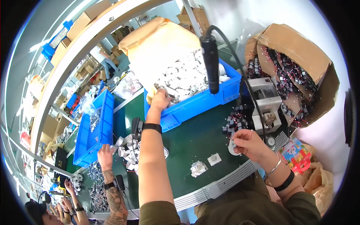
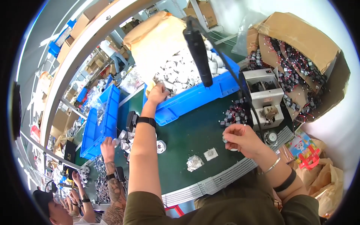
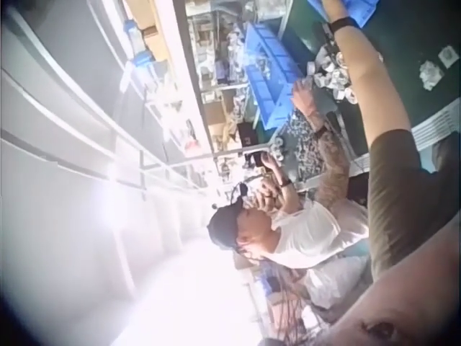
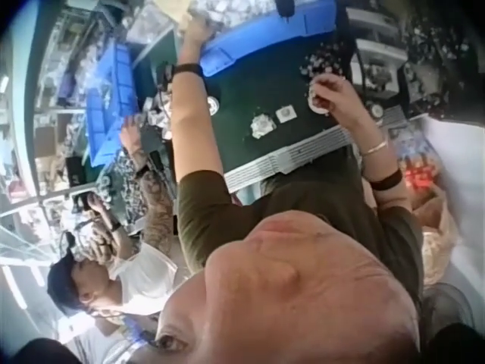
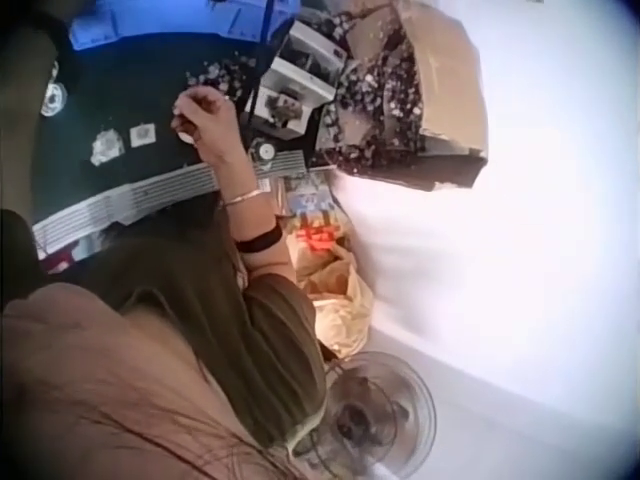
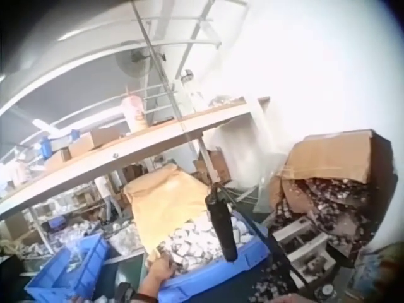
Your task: The person fits a motor into a plastic housing and secures it by driving screws with a power screwdriver, repeating this process for multiple units.
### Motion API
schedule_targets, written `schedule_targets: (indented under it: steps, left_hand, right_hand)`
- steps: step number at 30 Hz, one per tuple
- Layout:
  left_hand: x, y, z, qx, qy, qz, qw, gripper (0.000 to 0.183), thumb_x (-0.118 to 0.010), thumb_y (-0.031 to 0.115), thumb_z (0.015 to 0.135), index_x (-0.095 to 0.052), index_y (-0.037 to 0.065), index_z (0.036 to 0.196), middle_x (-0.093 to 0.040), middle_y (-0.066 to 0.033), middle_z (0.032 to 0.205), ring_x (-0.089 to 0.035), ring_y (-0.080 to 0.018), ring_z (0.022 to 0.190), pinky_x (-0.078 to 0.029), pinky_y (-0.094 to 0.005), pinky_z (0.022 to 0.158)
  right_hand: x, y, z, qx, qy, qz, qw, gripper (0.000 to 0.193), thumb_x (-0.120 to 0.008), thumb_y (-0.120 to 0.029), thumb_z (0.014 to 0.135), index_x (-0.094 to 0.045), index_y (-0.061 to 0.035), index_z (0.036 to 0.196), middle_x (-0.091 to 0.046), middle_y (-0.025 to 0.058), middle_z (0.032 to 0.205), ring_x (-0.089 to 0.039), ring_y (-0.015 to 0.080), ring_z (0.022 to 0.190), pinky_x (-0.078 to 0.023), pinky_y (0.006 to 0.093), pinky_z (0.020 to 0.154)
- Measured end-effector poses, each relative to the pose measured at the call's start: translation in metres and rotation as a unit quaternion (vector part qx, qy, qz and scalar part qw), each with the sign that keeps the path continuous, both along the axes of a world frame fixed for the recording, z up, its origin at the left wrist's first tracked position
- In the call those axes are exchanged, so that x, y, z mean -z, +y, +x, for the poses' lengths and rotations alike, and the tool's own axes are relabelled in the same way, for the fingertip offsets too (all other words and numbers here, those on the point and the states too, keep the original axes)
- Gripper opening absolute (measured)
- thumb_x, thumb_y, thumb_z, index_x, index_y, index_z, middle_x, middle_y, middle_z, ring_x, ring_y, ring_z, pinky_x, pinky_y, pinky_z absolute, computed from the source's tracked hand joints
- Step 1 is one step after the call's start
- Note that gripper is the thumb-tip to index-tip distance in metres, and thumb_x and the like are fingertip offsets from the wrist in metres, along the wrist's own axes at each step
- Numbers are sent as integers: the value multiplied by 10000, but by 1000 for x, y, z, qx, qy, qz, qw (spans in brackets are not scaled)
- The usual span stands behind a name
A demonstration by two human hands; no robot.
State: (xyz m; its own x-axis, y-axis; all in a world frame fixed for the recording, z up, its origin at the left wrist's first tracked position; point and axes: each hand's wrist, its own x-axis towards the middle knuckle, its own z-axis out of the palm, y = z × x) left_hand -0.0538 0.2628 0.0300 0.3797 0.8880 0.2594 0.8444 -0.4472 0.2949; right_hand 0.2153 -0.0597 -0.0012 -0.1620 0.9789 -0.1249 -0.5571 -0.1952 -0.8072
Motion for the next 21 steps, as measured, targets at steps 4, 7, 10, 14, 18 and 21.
schedule_targets:
  steps: [4, 7, 10, 14, 18, 21]
  left_hand:
    - [-1, -2, 11, -16, -33, -6, 999, 620, -772, 289, 635, -494, -14, 1100, -614, -224, 978, -602, -343, 923, -468, -392, 824]
    - [9, 12, -7, -22, -12, -3, 1000, 698, -762, 354, 634, -491, -23, 1156, -612, -227, 1030, -599, -340, 963, -464, -380, 848]
    - [16, 30, -45, -10, 81, -6, 997, 688, -715, 453, 637, -552, 50, 1170, -643, -198, 905, -621, -330, 878, -472, -380, 825]
    - [-9, -19, 12, -102, 30, 68, 992, 635, -708, 373, 626, -555, 96, 1177, -556, -213, 1162, -543, -362, 1064, -447, -391, 919]
    - [-34, -81, 42, -124, -252, 282, 917, 612, -746, 248, 620, -493, -108, 1049, -558, -266, 1004, -567, -414, 911, -479, -432, 821]
    - [-40, -168, 76, 70, -378, -1, 923, 696, -749, 224, 637, -434, -95, 1169, -536, -283, 1087, -545, -379, 1034, -449, -412, 884]
  right_hand:
    - [2, -7, 10, 20, 6, 5, 1000, 100, -631, -91, 847, -597, -35, 922, -627, 49, 780, -632, 131, 647, -524, 233, 576]
    - [3, -10, 8, 17, -2, 1, 1000, 121, -632, -93, 844, -586, -30, 936, -627, 68, 813, -619, 137, 658, -527, 252, 590]
    - [3, -7, -4, 12, -12, 0, 1000, 142, -649, -99, 828, -582, -39, 937, -615, 66, 864, -604, 146, 721, -511, 259, 613]
    - [12, -18, 10, 66, -64, -9, 996, 212, -639, -67, 811, -568, -39, 1009, -597, 48, 921, -583, 138, 816, -494, 256, 691]
    - [17, -24, 22, 43, -134, 53, 989, 372, -624, -20, 779, -525, -8, 1136, -593, 44, 982, -582, 101, 819, -494, 230, 738]
    - [25, -21, 37, 123, -130, 24, 984, 389, -597, 18, 796, -512, -1, 1175, -575, 60, 1012, -586, 117, 813, -490, 216, 719]
